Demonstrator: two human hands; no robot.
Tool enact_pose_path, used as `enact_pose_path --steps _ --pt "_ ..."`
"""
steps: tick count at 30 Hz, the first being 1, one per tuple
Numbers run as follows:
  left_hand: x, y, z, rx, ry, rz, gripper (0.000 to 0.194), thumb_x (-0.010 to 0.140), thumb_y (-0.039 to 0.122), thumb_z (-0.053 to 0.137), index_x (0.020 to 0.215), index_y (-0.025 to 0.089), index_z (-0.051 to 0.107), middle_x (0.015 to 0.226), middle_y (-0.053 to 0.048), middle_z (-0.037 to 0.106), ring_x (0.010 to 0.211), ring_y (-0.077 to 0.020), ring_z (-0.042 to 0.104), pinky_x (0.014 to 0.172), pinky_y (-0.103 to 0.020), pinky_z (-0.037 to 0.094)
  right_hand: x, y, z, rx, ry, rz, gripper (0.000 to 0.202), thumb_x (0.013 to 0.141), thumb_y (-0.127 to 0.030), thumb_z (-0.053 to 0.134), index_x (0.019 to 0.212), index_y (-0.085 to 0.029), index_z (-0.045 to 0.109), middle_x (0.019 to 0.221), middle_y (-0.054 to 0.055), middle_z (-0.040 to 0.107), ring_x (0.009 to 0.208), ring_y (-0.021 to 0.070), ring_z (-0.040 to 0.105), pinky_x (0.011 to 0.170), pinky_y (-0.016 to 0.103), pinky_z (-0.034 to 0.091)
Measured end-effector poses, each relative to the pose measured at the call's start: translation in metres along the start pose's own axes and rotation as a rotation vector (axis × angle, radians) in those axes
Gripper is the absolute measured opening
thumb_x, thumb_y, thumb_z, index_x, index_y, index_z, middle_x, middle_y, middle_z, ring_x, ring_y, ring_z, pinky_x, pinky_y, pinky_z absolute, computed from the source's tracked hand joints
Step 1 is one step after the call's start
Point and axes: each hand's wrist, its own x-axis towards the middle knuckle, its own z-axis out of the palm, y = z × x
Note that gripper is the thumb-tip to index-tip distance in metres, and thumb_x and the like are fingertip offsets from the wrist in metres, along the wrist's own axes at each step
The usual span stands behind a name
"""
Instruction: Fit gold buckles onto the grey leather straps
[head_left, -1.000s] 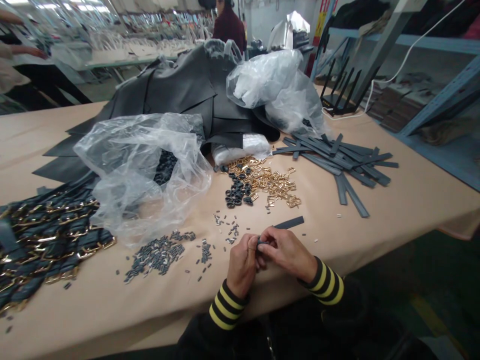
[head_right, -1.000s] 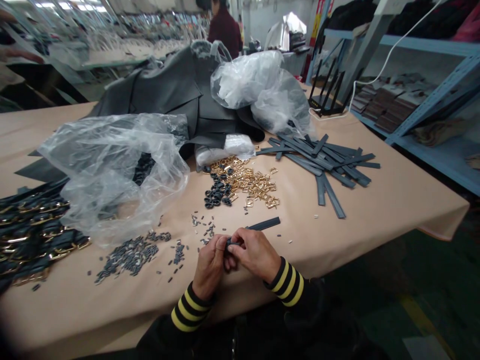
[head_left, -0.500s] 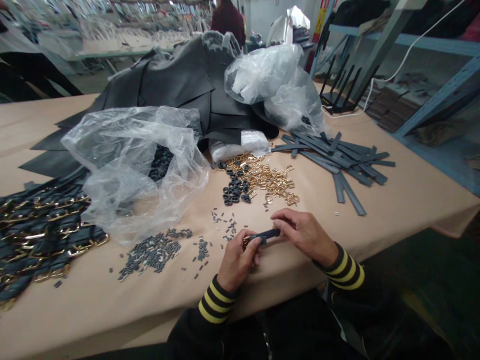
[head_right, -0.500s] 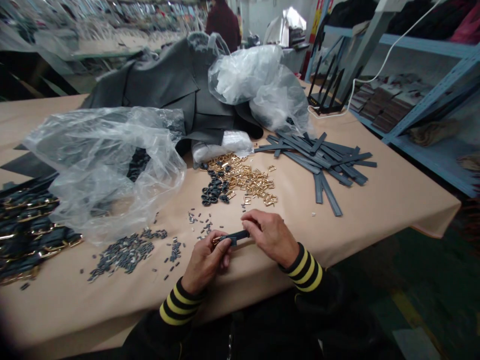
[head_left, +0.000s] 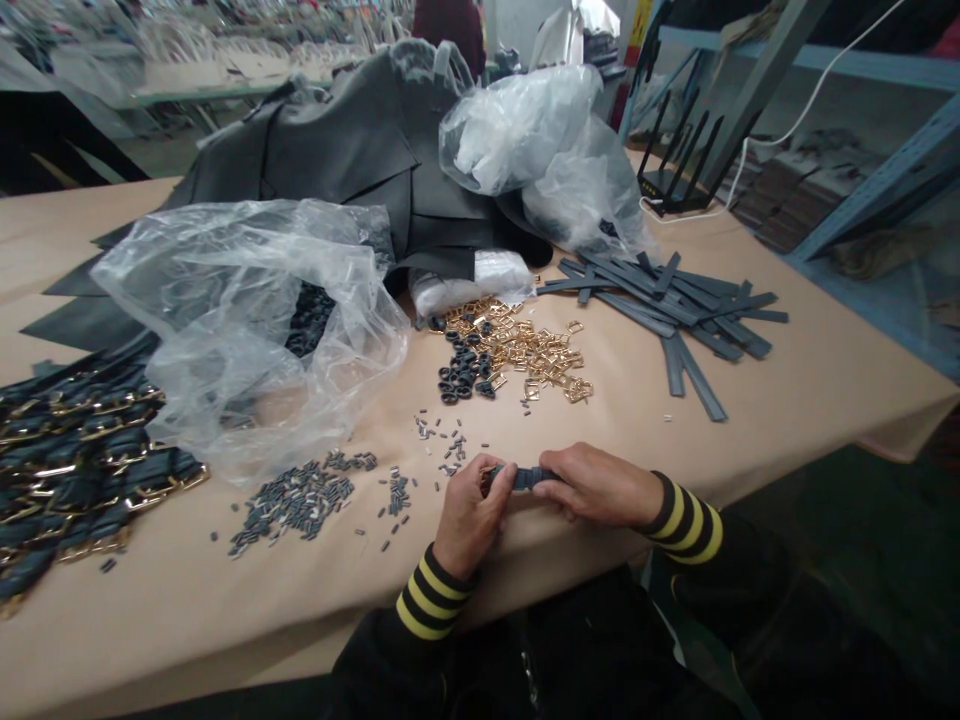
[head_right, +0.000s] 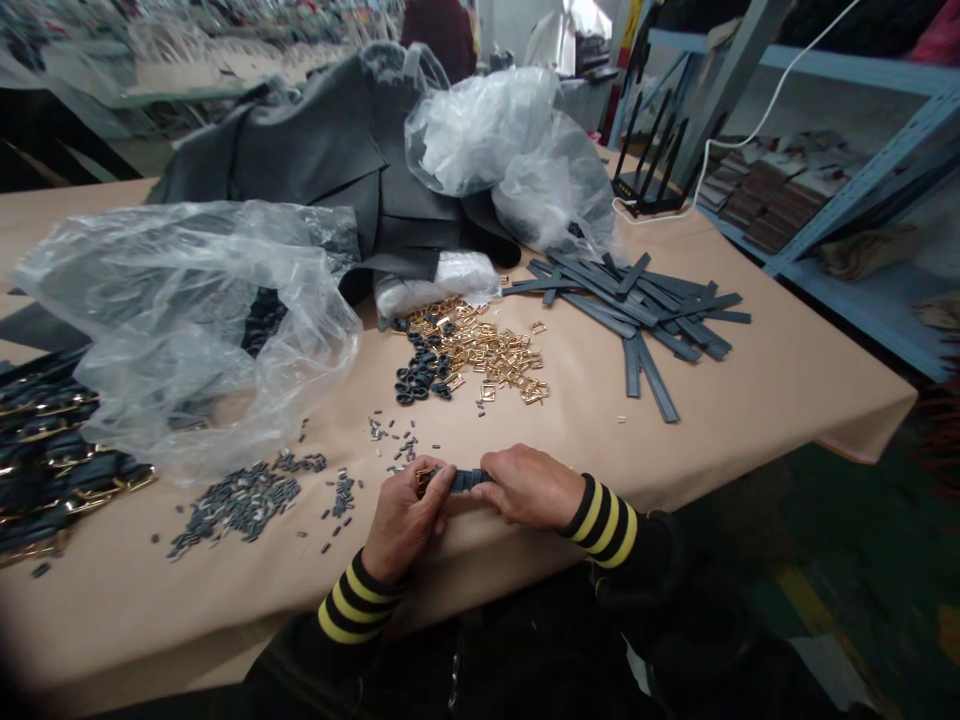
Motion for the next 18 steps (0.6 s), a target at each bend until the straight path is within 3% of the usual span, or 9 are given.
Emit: enact_pose_path --steps 4,10,18 --pt "0.001 -0.005 0.003 0.032 0.118 0.029 0.019 0.075 0.036 0.052 0.068 0.018 0.054 0.038 0.007 0.043 0.032 -0.0081 0.039 0.036 -0.019 0.031 0.004 -0.007 0.003 0.024 0.03 -0.018 0.017 0.082 -0.022 0.048 0.067 -0.014 0.052 0.058 0.003 0.058 0.053 0.0108 0.052 0.052 0.021 0.033" --pt "0.0 -0.006 0.01 0.097 0.223 0.051 0.022 0.075 0.037 0.051 0.063 0.019 0.051 0.039 0.006 0.042 0.035 -0.0084 0.039 0.037 -0.019 0.031 0.001 -0.008 0.0 0.08 -0.067 -0.09 0.023 0.085 -0.016 0.038 0.064 -0.014 0.049 0.057 0.001 0.053 0.05 0.0087 0.045 0.052 0.02 0.032" --pt "0.001 -0.008 0.016 0.228 0.286 0.116 0.019 0.075 0.035 0.051 0.064 0.019 0.051 0.045 0.004 0.049 0.041 -0.0097 0.046 0.043 -0.019 0.034 0.004 -0.003 0.007 0.044 0.054 -0.097 0.023 0.084 -0.019 0.04 0.064 -0.013 0.051 0.057 0.0 0.049 0.051 0.0087 0.04 0.051 0.02 0.029"
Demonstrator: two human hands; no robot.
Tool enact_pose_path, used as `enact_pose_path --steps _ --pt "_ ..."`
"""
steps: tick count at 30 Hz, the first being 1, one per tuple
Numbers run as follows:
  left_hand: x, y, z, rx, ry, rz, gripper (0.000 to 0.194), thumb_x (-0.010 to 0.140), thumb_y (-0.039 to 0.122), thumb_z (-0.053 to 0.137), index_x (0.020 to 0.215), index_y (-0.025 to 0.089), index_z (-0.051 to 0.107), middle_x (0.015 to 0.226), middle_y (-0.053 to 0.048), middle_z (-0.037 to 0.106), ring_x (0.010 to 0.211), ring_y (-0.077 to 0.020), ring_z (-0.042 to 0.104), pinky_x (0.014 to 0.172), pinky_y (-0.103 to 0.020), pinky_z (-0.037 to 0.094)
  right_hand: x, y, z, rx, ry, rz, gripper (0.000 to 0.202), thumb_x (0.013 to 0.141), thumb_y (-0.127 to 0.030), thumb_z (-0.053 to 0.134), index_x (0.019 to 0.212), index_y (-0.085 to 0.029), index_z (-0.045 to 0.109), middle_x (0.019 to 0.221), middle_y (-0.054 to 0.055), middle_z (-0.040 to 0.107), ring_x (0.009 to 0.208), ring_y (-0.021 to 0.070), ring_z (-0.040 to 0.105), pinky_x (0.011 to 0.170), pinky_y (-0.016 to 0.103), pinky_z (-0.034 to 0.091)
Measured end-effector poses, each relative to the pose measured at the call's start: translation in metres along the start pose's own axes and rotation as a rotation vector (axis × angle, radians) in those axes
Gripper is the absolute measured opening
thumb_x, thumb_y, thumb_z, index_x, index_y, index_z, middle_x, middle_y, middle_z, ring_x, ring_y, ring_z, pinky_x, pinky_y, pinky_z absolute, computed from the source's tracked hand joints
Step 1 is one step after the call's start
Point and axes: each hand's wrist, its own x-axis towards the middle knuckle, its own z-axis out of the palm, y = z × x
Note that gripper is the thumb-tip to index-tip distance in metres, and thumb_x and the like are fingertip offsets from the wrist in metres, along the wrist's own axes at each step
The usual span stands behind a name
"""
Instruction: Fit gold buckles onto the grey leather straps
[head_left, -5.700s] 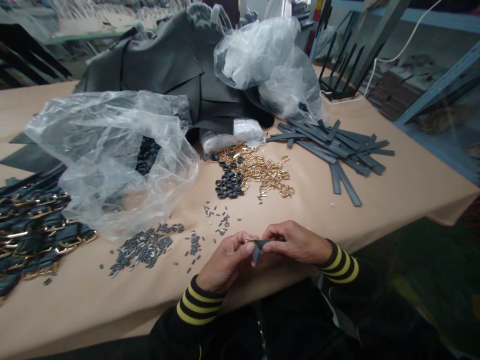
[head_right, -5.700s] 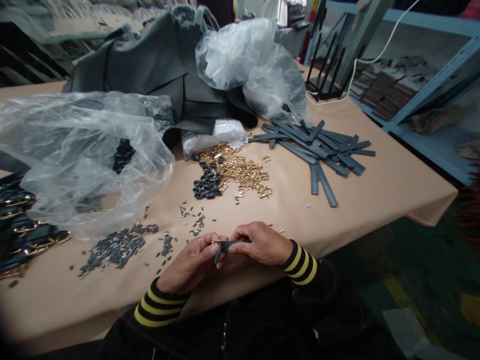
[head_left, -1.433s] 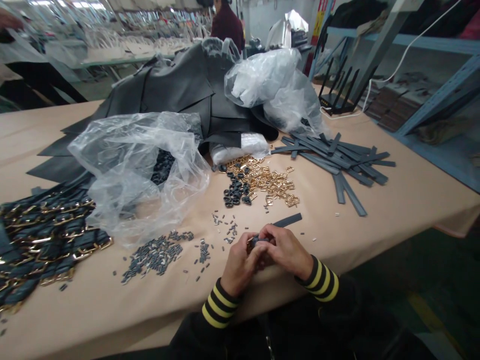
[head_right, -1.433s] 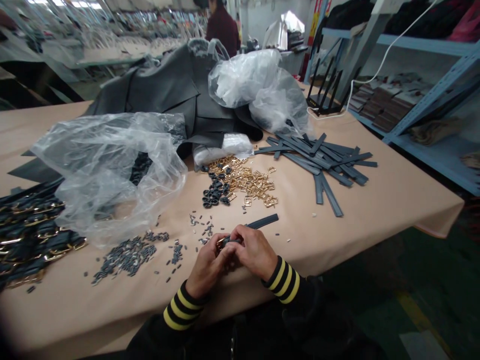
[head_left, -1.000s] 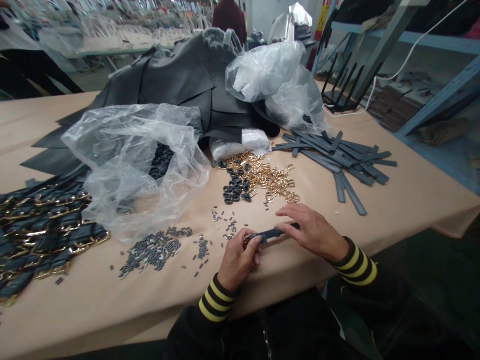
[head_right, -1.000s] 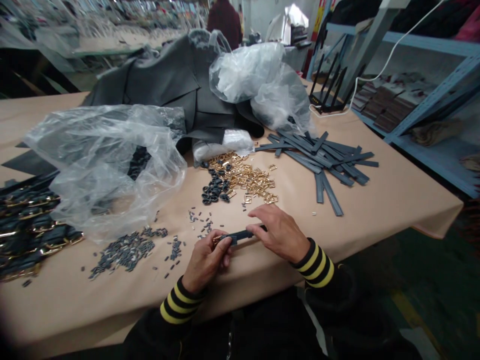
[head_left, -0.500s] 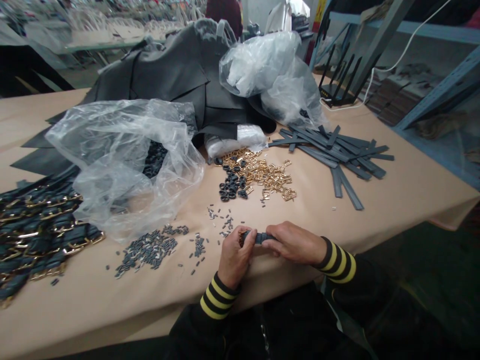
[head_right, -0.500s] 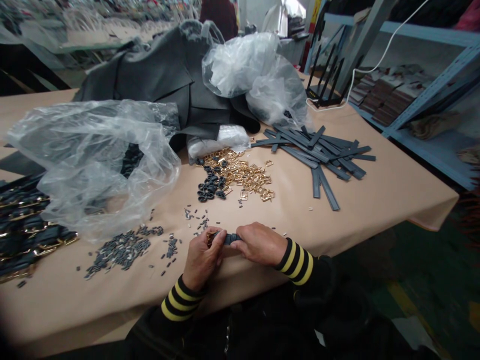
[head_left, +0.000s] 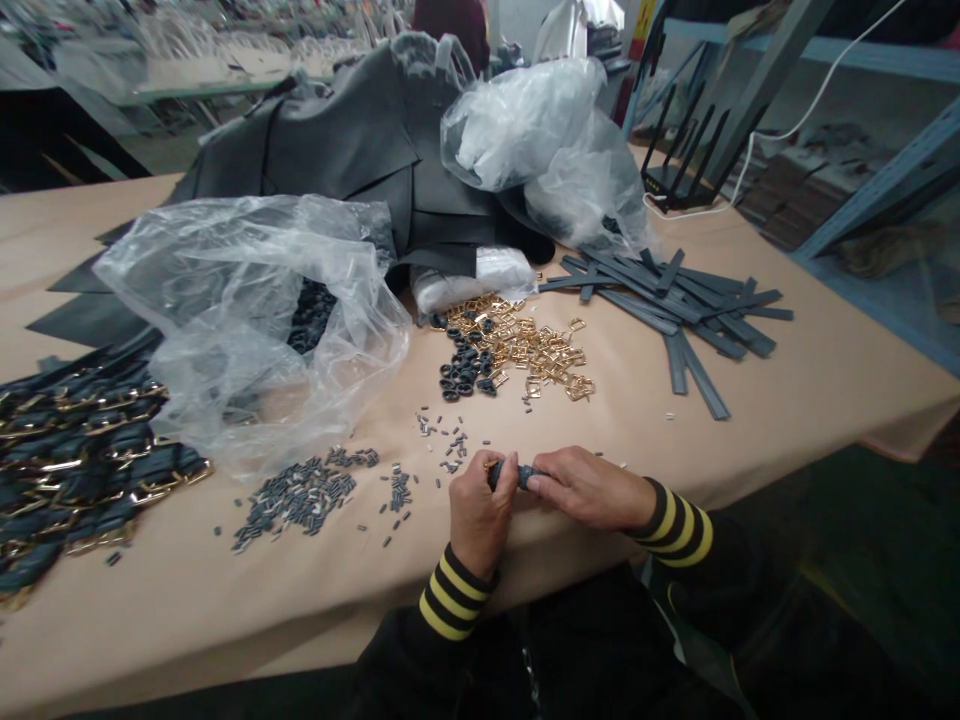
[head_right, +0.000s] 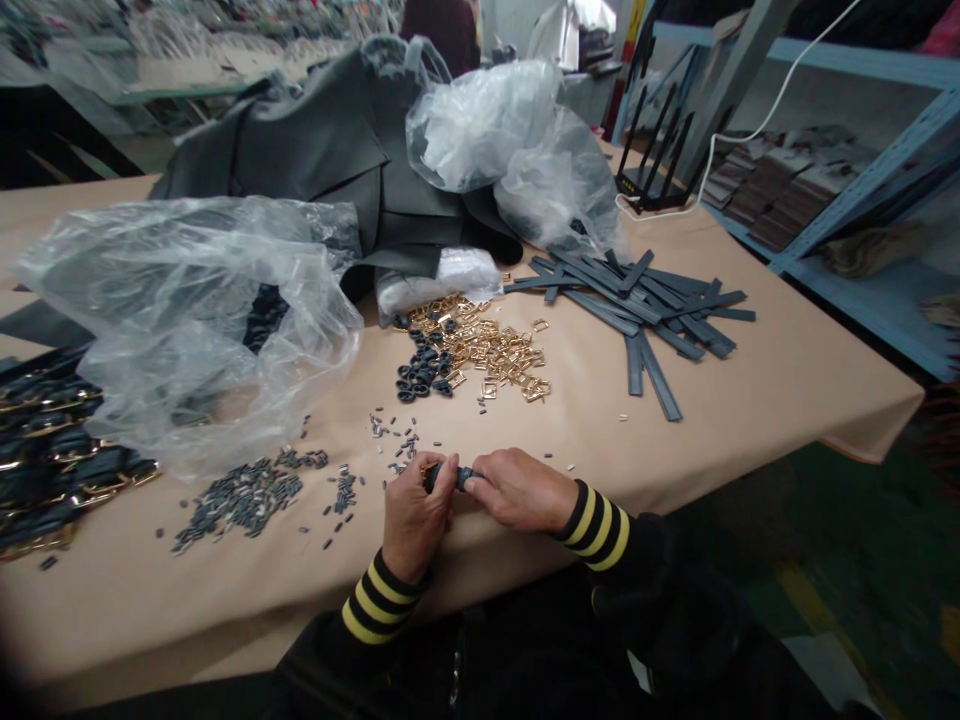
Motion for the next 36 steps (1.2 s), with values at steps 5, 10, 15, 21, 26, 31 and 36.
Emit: enact_pose_path --steps 5,10,15,21,26,31,36 --pt "0.002 0.001 -0.001 0.05 -0.008 0.02 0.02 0.077 0.035 0.049 0.064 0.019 0.05 0.049 0.003 0.051 0.045 -0.0108 0.048 0.047 -0.02 0.037 0.002 0.004 0.0 0.082 -0.028 -0.011 0.022 0.082 -0.02 0.042 0.063 -0.013 0.051 0.054 -0.002 0.045 0.049 0.0075 0.038 0.049 0.02 0.027" --pt "0.004 0.001 -0.003 0.057 -0.001 0.063 0.018 0.076 0.033 0.051 0.066 0.019 0.051 0.056 0.002 0.053 0.051 -0.0112 0.05 0.055 -0.021 0.039 0.006 0.007 0.014 0.133 0.054 0.134 0.027 0.078 -0.028 0.046 0.056 -0.014 0.047 0.049 -0.004 0.039 0.047 0.0069 0.035 0.046 0.02 0.024" --pt "0.005 0.005 -0.016 -0.094 -0.256 -0.041 0.017 0.078 0.034 0.048 0.073 0.018 0.052 0.046 0.005 0.049 0.042 -0.0103 0.047 0.047 -0.02 0.038 0.007 0.009 0.022 0.086 0.163 0.186 0.027 0.078 -0.029 0.046 0.054 -0.014 0.046 0.05 -0.003 0.039 0.049 0.0073 0.036 0.048 0.021 0.023" --pt "0.006 0.01 -0.031 -0.239 -0.48 -0.11 0.016 0.08 0.032 0.045 0.078 0.017 0.048 0.042 0.007 0.048 0.038 -0.0087 0.044 0.043 -0.019 0.037 0.004 0.007 0.014 0.04 0.093 0.095 0.024 0.08 -0.026 0.045 0.059 -0.014 0.048 0.053 -0.002 0.043 0.05 0.0082 0.039 0.049 0.02 0.025" --pt "0.007 0.011 -0.025 -0.188 -0.424 -0.141 0.015 0.079 0.03 0.046 0.072 0.017 0.046 0.038 0.008 0.045 0.034 -0.0077 0.04 0.04 -0.019 0.034 0.002 0.009 0.005 0.028 -0.009 -0.013 0.022 0.085 -0.018 0.036 0.072 -0.012 0.052 0.064 0.002 0.052 0.057 0.0105 0.045 0.056 0.021 0.032" --pt "0.006 0.007 -0.022 -0.191 -0.425 -0.112 0.016 0.082 0.032 0.044 0.075 0.017 0.044 0.039 0.008 0.046 0.036 -0.0081 0.042 0.043 -0.02 0.036 0.004 0.014 0.006 0.13 0.0 -0.033 0.023 0.085 -0.02 0.038 0.067 -0.013 0.051 0.059 -0.001 0.048 0.055 0.0089 0.043 0.054 0.02 0.031" --pt "0.005 0.002 -0.03 -0.301 -0.587 -0.081 0.019 0.084 0.035 0.042 0.079 0.017 0.042 0.046 0.007 0.048 0.039 -0.0078 0.045 0.047 -0.021 0.039 0.004 0.018 0.006 0.248 -0.064 -0.048 0.027 0.086 -0.028 0.038 0.065 -0.013 0.049 0.054 -0.005 0.039 0.049 0.0064 0.035 0.048 0.018 0.028"
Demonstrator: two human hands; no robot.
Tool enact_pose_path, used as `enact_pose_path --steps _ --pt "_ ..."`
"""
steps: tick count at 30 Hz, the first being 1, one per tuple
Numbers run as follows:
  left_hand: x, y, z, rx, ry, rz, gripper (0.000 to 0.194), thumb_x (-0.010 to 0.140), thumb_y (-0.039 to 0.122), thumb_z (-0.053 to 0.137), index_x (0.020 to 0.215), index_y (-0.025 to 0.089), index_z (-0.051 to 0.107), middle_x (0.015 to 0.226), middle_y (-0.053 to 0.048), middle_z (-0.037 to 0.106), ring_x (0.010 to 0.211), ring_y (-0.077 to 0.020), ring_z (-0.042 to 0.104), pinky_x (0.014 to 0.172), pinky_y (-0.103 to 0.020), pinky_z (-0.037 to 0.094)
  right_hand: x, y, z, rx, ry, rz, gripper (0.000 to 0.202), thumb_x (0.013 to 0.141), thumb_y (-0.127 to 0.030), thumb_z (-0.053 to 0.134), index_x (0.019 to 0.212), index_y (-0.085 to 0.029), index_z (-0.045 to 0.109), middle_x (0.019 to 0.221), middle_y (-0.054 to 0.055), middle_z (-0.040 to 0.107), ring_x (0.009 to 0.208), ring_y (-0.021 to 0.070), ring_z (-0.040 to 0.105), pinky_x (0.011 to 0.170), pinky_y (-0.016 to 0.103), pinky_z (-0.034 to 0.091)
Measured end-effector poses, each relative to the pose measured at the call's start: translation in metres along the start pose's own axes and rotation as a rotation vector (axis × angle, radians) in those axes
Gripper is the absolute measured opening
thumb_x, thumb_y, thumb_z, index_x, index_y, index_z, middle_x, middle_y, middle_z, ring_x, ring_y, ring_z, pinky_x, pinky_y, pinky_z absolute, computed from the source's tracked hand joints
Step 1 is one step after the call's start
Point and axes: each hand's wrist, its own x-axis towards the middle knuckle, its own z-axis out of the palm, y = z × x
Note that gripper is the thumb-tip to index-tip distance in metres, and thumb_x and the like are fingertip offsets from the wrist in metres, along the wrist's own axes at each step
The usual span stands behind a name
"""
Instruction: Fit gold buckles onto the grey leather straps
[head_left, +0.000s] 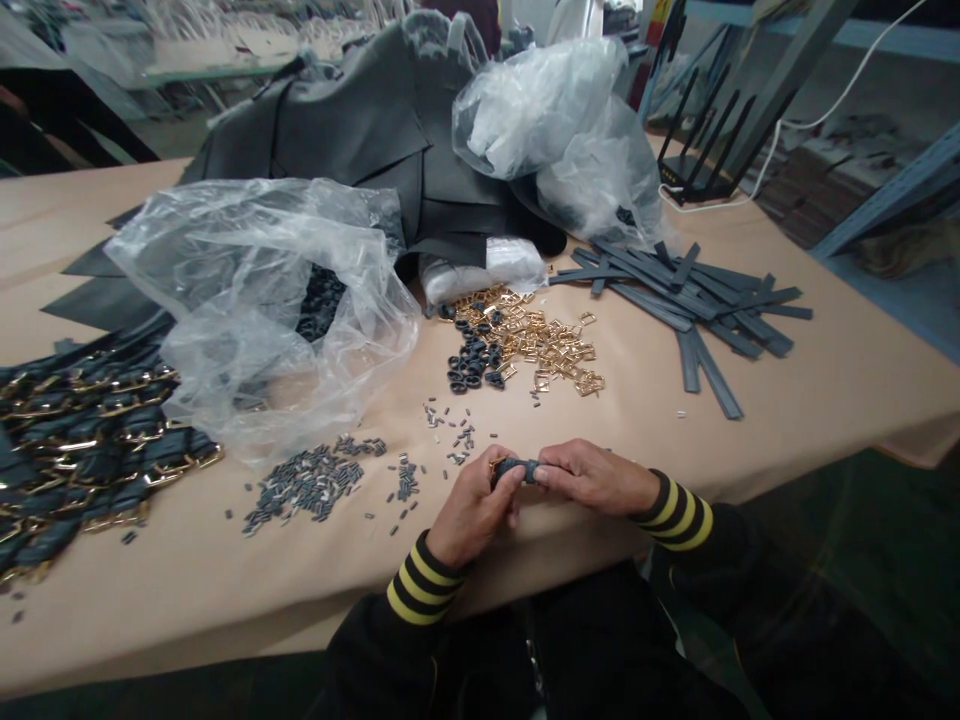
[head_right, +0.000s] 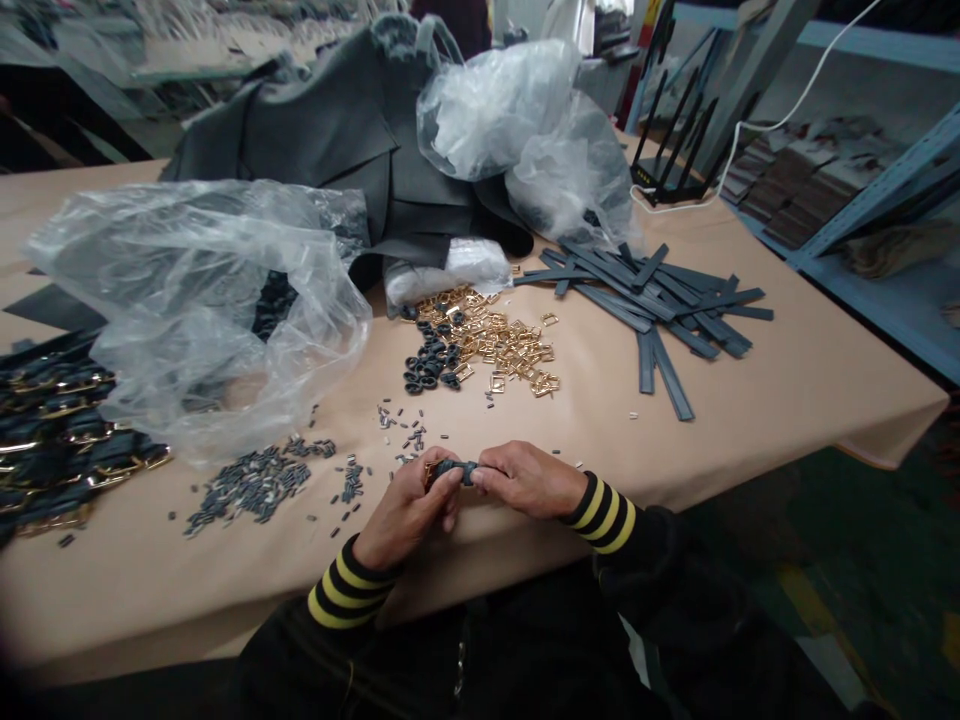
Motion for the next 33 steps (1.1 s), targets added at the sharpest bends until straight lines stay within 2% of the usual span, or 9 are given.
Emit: enact_pose_path --steps 7,12,15,17,20,22,25,28,33 --pt "-0.003 -0.003 -0.005 0.0 -0.143 0.012 0.021 0.086 0.036 0.037 0.083 0.016 0.043 0.052 0.006 0.049 0.043 -0.0081 0.049 0.048 -0.02 0.039 -0.002 -0.008 -0.007 0.012 -0.188 0.053 0.028 0.087 -0.023 0.033 0.064 -0.014 0.047 0.053 -0.003 0.047 0.046 0.0063 0.041 0.051 0.019 0.033" --pt "-0.002 -0.006 -0.006 -0.043 -0.15 0.03 0.02 0.087 0.036 0.036 0.088 0.017 0.041 0.051 0.007 0.047 0.042 -0.0078 0.047 0.045 -0.019 0.036 -0.002 -0.012 -0.004 -0.083 -0.033 -0.002 0.023 0.086 -0.023 0.035 0.067 -0.015 0.046 0.058 -0.002 0.045 0.053 0.0086 0.041 0.052 0.02 0.031" --pt "-0.002 -0.006 -0.006 -0.078 -0.153 0.032 0.019 0.087 0.036 0.034 0.088 0.018 0.038 0.053 0.007 0.046 0.039 -0.0071 0.043 0.042 -0.018 0.034 -0.002 -0.01 -0.001 -0.101 -0.013 -0.003 0.024 0.086 -0.024 0.035 0.067 -0.015 0.045 0.06 -0.002 0.045 0.054 0.0089 0.041 0.052 0.02 0.031" --pt "-0.002 -0.006 -0.005 -0.02 -0.101 0.058 0.017 0.087 0.034 0.035 0.086 0.018 0.04 0.054 0.007 0.045 0.04 -0.0073 0.042 0.043 -0.019 0.034 -0.001 -0.009 0.001 -0.107 -0.018 -0.005 0.024 0.087 -0.025 0.034 0.068 -0.015 0.045 0.061 -0.001 0.046 0.055 0.0093 0.042 0.053 0.02 0.032" --pt "0.0 -0.004 -0.004 0.173 0.07 0.166 0.012 0.083 0.027 0.04 0.079 0.017 0.045 0.058 0.004 0.046 0.051 -0.0094 0.044 0.052 -0.022 0.036 0.001 -0.01 0.002 -0.138 -0.021 0.018 0.025 0.087 -0.026 0.033 0.068 -0.016 0.044 0.06 -0.001 0.049 0.055 0.01 0.044 0.055 0.022 0.033" --pt "0.001 -0.004 -0.005 0.216 0.098 0.183 0.01 0.081 0.025 0.043 0.076 0.017 0.045 0.058 0.004 0.045 0.053 -0.0097 0.043 0.053 -0.022 0.035 0.003 -0.012 0.0 -0.091 -0.079 0.041 0.024 0.087 -0.024 0.032 0.069 -0.016 0.045 0.058 -0.001 0.05 0.053 0.0095 0.045 0.056 0.021 0.035" --pt "0.002 -0.005 -0.009 0.054 -0.032 0.087 0.011 0.084 0.029 0.039 0.079 0.018 0.039 0.051 0.007 0.042 0.041 -0.008 0.041 0.044 -0.02 0.033 0.007 -0.016 -0.003 0.038 -0.164 0.076 0.023 0.087 -0.022 0.034 0.071 -0.014 0.049 0.056 -0.002 0.051 0.048 0.0077 0.045 0.052 0.019 0.035" --pt "0.0 -0.005 -0.014 -0.046 -0.093 0.036 0.014 0.085 0.032 0.036 0.08 0.019 0.035 0.047 0.008 0.043 0.036 -0.0072 0.039 0.04 -0.018 0.031 0.011 -0.016 -0.003 0.053 -0.088 0.093 0.023 0.083 -0.024 0.042 0.065 -0.013 0.05 0.054 -0.003 0.049 0.048 0.007 0.042 0.05 0.018 0.032" --pt "0.0 -0.006 -0.017 -0.083 -0.122 0.058 0.018 0.085 0.035 0.038 0.081 0.018 0.036 0.049 0.008 0.043 0.037 -0.0061 0.04 0.041 -0.017 0.032 0.012 -0.012 0.002 0.05 -0.006 0.102 0.021 0.081 -0.027 0.045 0.065 -0.014 0.046 0.053 -0.005 0.042 0.049 0.0066 0.037 0.048 0.018 0.029"
